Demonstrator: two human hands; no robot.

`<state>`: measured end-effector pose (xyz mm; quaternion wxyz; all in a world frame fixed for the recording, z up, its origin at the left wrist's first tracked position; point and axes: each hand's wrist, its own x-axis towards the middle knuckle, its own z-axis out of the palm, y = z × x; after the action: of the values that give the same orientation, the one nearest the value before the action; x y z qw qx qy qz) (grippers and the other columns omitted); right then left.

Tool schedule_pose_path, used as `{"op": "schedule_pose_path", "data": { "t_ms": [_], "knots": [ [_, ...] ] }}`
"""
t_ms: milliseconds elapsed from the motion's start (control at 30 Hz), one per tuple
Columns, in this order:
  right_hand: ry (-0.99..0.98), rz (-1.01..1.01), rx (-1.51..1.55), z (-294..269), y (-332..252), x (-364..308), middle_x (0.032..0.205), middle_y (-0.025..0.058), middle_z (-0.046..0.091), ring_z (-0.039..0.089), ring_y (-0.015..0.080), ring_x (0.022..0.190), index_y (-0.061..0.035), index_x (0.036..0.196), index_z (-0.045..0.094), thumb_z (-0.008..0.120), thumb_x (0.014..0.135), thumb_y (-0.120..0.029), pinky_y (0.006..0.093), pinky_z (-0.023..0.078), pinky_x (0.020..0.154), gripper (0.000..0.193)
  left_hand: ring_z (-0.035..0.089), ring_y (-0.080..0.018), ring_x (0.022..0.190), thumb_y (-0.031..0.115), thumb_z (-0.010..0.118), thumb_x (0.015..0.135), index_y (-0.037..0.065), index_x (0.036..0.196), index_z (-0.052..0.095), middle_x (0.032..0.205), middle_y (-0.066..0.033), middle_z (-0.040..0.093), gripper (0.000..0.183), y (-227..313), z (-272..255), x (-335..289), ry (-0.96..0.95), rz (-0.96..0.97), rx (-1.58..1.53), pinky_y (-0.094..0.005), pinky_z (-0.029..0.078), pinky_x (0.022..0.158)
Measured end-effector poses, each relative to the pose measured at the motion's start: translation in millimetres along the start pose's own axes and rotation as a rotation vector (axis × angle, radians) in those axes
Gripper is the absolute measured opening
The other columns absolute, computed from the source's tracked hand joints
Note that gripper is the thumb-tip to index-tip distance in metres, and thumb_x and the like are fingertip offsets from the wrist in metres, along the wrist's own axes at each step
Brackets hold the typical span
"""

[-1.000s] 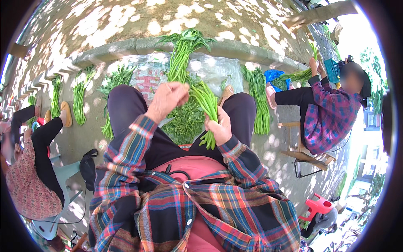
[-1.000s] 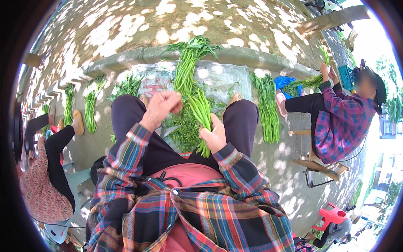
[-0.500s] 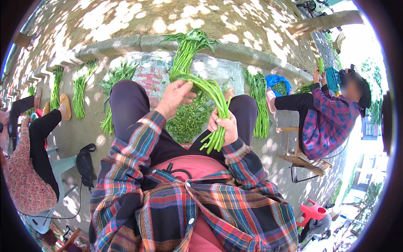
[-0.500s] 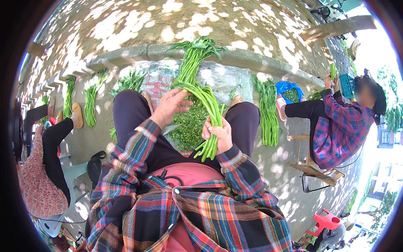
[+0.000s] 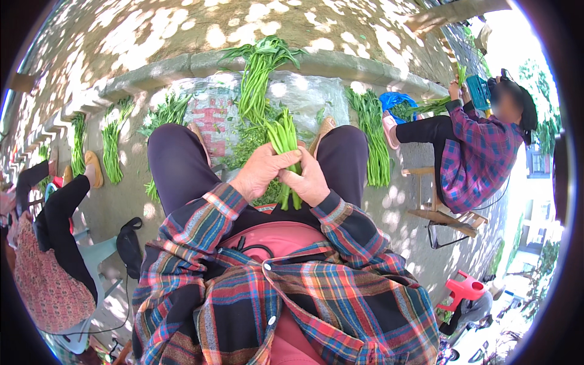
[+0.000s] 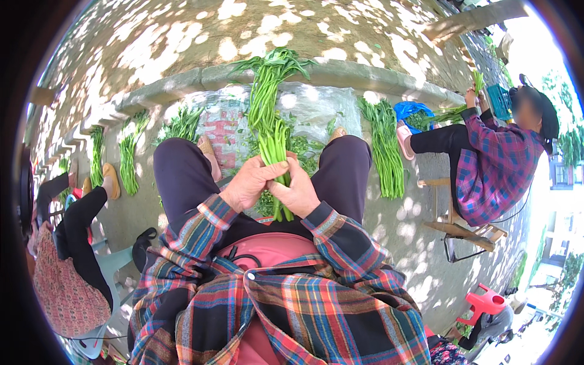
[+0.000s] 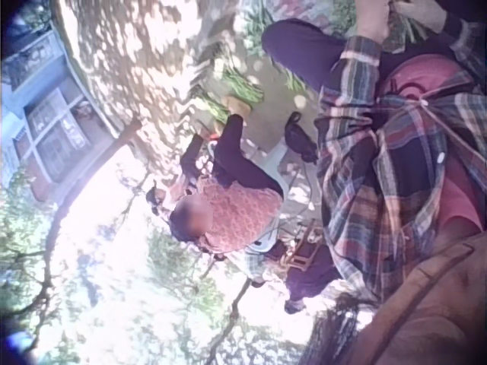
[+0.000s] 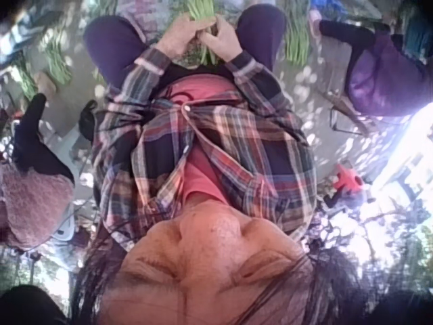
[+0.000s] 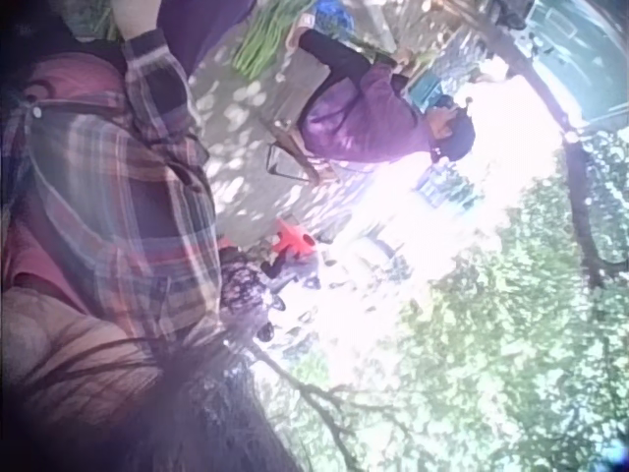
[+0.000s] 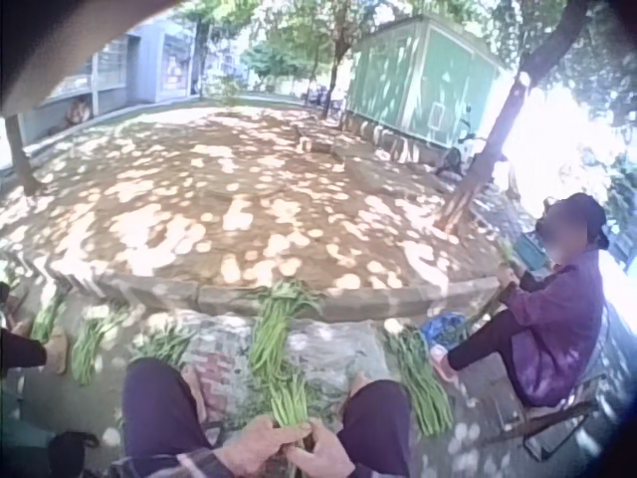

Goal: The person picks individual leaves and stems from a large bunch of long green vegetables by hand and places the stems into a separate pile on a plastic sheet.

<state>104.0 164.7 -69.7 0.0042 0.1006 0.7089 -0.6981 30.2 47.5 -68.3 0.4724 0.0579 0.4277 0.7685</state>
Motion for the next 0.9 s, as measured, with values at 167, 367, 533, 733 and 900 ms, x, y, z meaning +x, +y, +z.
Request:
{"op": "schedule_pose_path", "data": {
  "t_ms": [167, 367, 533, 733, 900],
  "knots": [
    [-0.183, 0.041, 0.150, -2, 0, -2, 0.101, 0.0063, 0.053, 0.052, 0.0125, 0.095, 0.0027, 0.118, 0.043, 0.063, 0.082, -0.021, 0.0280, 0.043, 0.084, 0.047, 0.059, -0.0231, 0.096, 0.009, 0.055, 0.083, -0.001, 0.105, 0.057, 0.109, -0.0145, 0.058, 0.024, 6, -15, 5, -0.124, -0.060, -0.261, -0.0361, 0.048, 0.085],
    [-0.202, 0.020, 0.268, -7, -9, -4, 0.094, 0.0010, 0.053, 0.050, 0.0084, 0.089, 0.0032, 0.111, 0.050, 0.055, 0.090, -0.021, 0.0256, 0.042, 0.080, 0.032, 0.057, -0.0286, 0.102, 0.011, 0.056, 0.082, -0.001, 0.104, 0.056, 0.114, -0.0202, 0.054, 0.025, 7, -27, 7, -0.231, -0.037, -0.373, -0.0410, 0.047, 0.089],
    [-0.113, 0.012, 0.139, -9, 6, -3, 0.083, -0.0010, 0.052, 0.048, 0.0062, 0.077, 0.0033, 0.105, 0.054, 0.054, 0.090, -0.016, 0.0233, 0.042, 0.069, 0.024, 0.058, -0.0239, 0.100, 0.009, 0.057, 0.082, -0.002, 0.105, 0.057, 0.112, -0.0158, 0.057, 0.026, 13, -22, 3, -0.193, -0.049, -0.223, -0.0374, 0.047, 0.089],
    [-0.059, -0.058, 0.015, -9, 5, -1, 0.080, 0.0009, 0.056, 0.049, 0.0059, 0.072, 0.0036, 0.102, 0.056, 0.051, 0.089, -0.007, 0.0237, 0.043, 0.066, 0.018, 0.062, -0.0160, 0.080, 0.006, 0.059, 0.082, 0.000, 0.100, 0.059, 0.091, -0.0074, 0.063, 0.019, 6, -36, 5, -0.035, -0.045, -0.078, -0.0300, 0.052, 0.073],
    [-0.073, -0.053, -0.108, -10, 13, 1, 0.078, 0.0035, 0.056, 0.049, 0.0064, 0.071, 0.0033, 0.100, 0.056, 0.050, 0.088, -0.007, 0.0245, 0.043, 0.064, 0.017, 0.062, -0.0149, 0.073, 0.004, 0.061, 0.081, 0.000, 0.098, 0.059, 0.085, -0.0061, 0.063, 0.018, 7, -36, 3, 0.003, -0.005, -0.061, -0.0288, 0.053, 0.066]
  ]
}}
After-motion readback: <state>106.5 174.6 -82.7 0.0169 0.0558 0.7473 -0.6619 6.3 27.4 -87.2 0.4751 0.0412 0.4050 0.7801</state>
